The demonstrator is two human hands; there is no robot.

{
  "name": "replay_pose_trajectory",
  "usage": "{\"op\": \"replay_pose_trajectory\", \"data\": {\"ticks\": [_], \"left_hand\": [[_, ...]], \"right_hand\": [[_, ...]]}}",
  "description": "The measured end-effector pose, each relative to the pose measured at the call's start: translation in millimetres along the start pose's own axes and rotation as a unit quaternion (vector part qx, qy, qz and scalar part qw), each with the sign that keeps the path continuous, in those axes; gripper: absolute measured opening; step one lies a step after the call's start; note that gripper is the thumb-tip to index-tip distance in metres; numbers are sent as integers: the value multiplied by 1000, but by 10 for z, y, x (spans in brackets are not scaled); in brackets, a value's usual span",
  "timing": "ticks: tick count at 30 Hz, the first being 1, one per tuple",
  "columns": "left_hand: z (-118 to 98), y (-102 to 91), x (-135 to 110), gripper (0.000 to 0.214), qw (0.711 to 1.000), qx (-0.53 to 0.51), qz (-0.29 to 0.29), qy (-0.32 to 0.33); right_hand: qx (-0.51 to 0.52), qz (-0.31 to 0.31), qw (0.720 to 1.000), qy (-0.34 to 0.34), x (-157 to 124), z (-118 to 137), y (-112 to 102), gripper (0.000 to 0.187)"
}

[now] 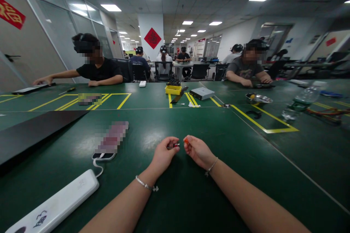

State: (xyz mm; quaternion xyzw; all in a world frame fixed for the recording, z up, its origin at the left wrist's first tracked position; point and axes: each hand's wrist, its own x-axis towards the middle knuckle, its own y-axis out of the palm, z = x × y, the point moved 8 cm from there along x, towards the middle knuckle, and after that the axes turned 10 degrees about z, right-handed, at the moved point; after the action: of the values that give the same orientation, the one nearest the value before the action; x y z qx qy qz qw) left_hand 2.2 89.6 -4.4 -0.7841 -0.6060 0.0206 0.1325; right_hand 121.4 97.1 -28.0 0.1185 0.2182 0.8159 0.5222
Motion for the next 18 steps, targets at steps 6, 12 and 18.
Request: {"op": "replay_pose_trajectory", "data": {"ticks": [6, 12, 18], "left_hand": [[-21, 20, -7, 11, 1000, -11, 4, -10], [-44, 49, -14, 24, 999, -11, 29, 7], [21, 29, -4, 16, 996, -84, 24, -3]], "right_hand": [[5, -10, 1000, -6, -13, 17, 8, 22], [10, -12, 1000, -10, -17, 17, 0, 24], [6, -22, 1000, 0, -1, 4, -12, 25]]}}
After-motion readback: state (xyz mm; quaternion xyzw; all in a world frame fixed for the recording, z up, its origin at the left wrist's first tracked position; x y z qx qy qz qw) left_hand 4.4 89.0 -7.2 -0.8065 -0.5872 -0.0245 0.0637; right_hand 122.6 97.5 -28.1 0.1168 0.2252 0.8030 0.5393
